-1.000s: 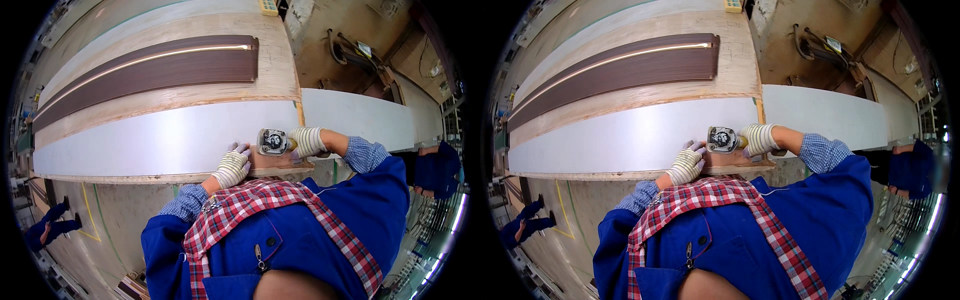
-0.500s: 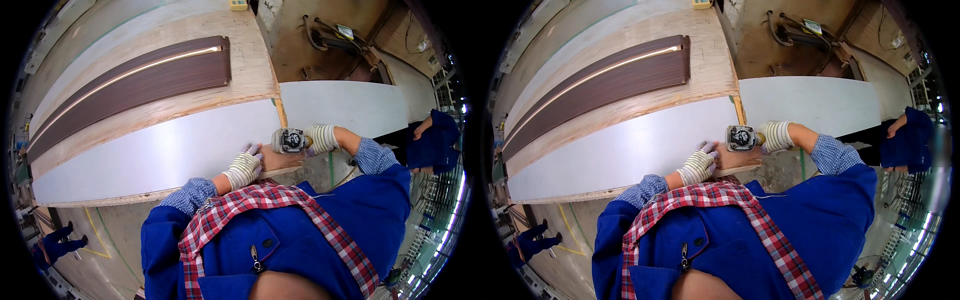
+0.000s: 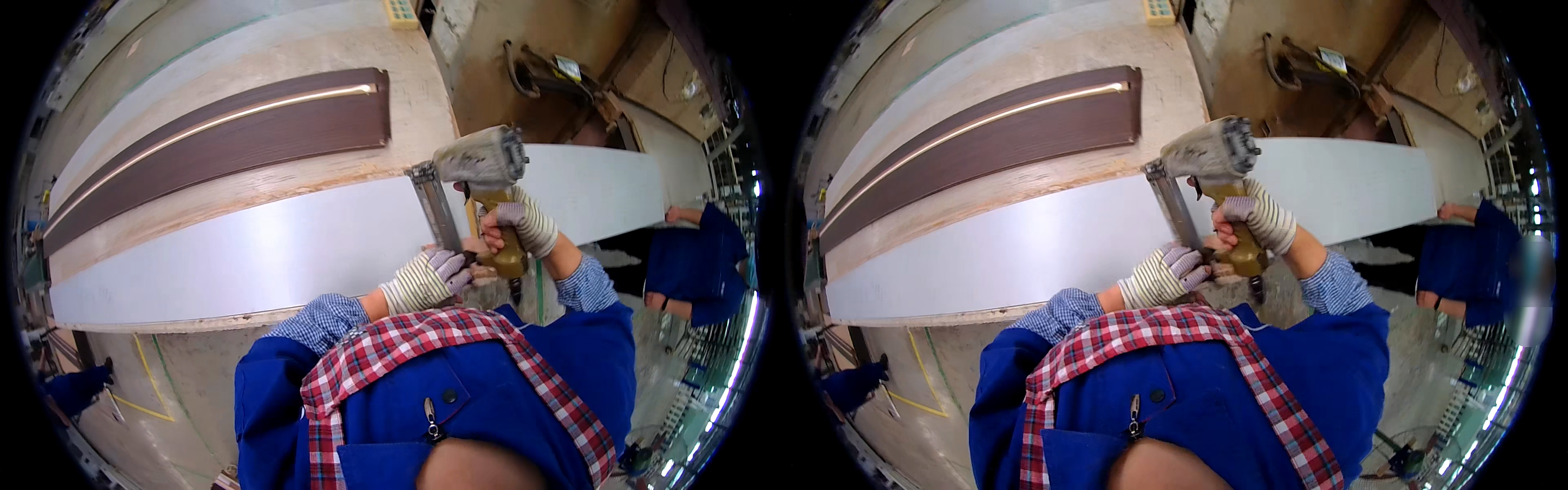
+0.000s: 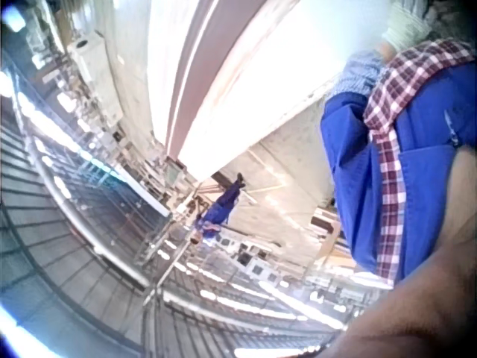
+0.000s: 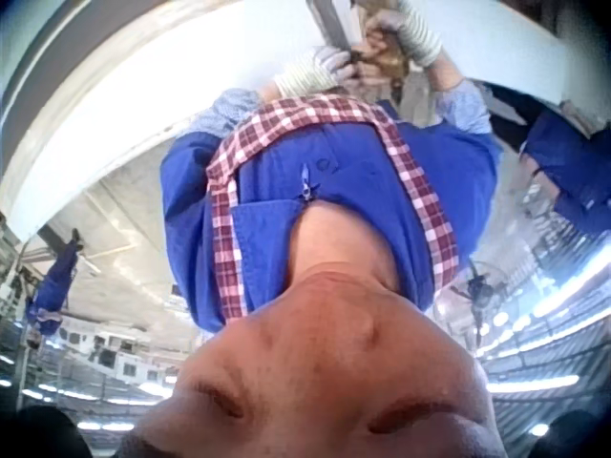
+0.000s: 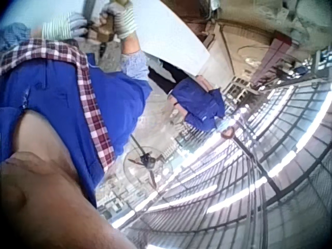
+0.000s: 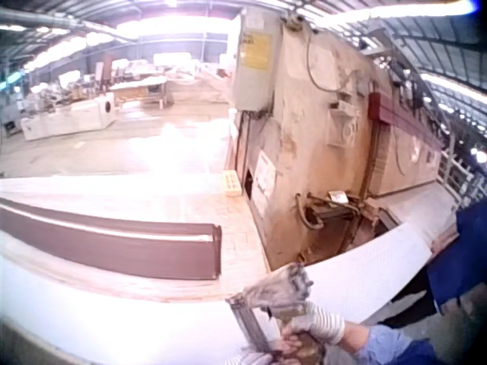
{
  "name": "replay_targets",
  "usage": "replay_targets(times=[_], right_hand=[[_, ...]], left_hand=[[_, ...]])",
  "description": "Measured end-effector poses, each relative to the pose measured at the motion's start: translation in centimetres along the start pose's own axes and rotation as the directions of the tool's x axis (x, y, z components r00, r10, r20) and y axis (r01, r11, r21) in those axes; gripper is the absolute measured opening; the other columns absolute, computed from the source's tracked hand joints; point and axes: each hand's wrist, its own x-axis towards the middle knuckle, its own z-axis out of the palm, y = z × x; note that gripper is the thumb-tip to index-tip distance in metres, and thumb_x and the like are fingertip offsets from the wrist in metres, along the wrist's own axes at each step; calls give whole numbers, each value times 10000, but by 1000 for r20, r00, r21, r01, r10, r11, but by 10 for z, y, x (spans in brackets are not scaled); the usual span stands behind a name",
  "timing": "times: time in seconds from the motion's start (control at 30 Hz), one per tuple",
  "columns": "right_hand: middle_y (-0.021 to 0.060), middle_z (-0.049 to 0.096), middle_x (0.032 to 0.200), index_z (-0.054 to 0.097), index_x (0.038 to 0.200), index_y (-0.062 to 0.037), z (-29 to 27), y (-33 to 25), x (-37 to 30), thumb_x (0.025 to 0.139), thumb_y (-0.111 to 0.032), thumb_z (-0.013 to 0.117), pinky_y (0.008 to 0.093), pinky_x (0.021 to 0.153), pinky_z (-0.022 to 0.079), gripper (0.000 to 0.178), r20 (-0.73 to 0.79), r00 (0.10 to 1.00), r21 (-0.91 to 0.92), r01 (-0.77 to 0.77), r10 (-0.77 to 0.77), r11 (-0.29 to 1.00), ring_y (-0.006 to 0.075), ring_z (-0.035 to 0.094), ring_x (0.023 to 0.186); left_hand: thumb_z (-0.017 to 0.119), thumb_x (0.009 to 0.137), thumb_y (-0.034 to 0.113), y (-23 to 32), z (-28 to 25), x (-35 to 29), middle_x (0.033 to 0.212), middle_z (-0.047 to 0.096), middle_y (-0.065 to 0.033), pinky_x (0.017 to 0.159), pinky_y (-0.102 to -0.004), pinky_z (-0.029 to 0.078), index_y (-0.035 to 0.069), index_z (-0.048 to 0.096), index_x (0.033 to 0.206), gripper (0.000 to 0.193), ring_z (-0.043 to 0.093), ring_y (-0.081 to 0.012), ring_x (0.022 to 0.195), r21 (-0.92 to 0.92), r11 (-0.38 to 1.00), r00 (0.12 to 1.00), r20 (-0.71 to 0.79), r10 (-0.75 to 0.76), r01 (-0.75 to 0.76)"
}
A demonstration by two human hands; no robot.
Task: The person places dark brown wooden strips onto a large white board and secures them using a pneumatic nail gun. They repeat this process for multiple strips, aligning them carefully before fastening.
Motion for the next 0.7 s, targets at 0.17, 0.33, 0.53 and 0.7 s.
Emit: replay_targets(times=[0.17,0.33,0.53,0.7], right_hand=[[15,393,564,272,1380,-67,83,-26,58,764,-160,443,330,547,435,647,228,964,419,29,-136,908,150,425,490],[14,386,560,363,1185,-65,154,-27,97,768,-162,445,321,526,410,436,304,947,449,-41,-109,893,145,399,477],[6,385,570,432,616,-109,179,-39,84,788,-254,539,312,518,404,250,363,881,398,149,-305,905,142,434,497],[7,410,616,470,716,-97,292,-106,62,817,-368,569,317,505,435,306,257,813,260,462,-522,848,145,446,501]], left_hand=[[625,680,184,-32,-112,-54,888,525,-86,618,-337,457,48,573,955,311,546,-228,738,128,991,999,-28,-35,38],[669,695,250,-21,-167,-93,712,528,-38,512,-325,433,63,594,773,216,533,-199,604,227,972,983,155,-97,61],[656,711,256,31,-189,-115,643,506,-35,493,-345,411,93,579,710,180,522,-212,560,300,892,934,-229,-276,337],[517,826,352,45,-302,-172,660,507,-80,532,-406,442,98,532,705,282,538,-271,598,223,855,880,-42,-472,469]])
